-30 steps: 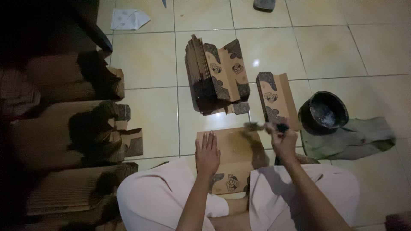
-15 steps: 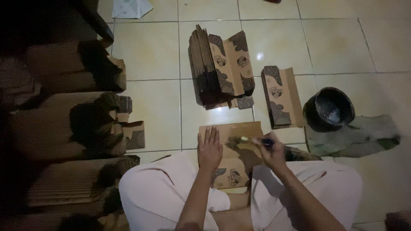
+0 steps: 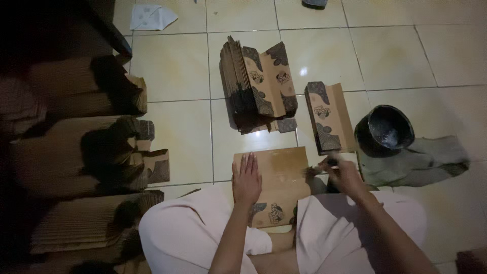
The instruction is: The person sits on the floor and assembles a stack of flat cardboard boxes. They use a brush to apply adhesive from a bowl onto the flaps of the cardboard, then fold and press the flaps to secure the box structure. The process is repeated for multiple units.
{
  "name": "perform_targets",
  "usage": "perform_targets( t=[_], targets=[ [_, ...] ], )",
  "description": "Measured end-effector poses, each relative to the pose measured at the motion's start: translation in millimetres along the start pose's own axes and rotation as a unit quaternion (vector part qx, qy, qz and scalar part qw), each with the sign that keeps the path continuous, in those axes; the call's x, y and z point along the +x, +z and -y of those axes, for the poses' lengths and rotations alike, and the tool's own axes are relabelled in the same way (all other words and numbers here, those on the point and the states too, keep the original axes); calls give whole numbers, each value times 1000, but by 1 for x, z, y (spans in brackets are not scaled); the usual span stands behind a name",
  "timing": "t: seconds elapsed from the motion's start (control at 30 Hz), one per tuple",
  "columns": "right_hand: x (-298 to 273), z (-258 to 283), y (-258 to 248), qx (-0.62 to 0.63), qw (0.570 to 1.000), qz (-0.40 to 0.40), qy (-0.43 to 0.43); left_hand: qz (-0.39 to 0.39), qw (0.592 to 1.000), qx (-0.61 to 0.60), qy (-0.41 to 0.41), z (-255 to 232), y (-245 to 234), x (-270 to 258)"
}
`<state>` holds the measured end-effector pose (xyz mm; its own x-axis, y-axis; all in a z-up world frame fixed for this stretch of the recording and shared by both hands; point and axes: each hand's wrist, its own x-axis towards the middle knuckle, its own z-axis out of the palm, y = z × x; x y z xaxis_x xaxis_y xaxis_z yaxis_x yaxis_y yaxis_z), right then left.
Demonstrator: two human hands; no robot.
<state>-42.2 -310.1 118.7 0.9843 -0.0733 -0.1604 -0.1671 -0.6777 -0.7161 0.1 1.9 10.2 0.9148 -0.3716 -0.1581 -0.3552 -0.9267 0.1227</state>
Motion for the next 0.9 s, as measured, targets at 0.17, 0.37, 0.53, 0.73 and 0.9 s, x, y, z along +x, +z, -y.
perform_targets(
  t=[0.17,0.37,0.53,0.73,0.9],
  targets=[
    [-12,7,39,-6,991,-98,88,4,1000,-16,-4,0,0,-3],
    [-15,2,55,-3,998,-55,38,-29,999,-18,0,0,0,-2],
    [-23,-25,23,-60,995,-72,23,3,1000,-22,2,1,-3,-3],
    [-32,-25,4,48,989,-141,18,-92,995,-25,16,2,3,-2],
    [-41,5,-1,164,962,-206,73,11,1000,4,0,-1,-10,-4]
  ],
)
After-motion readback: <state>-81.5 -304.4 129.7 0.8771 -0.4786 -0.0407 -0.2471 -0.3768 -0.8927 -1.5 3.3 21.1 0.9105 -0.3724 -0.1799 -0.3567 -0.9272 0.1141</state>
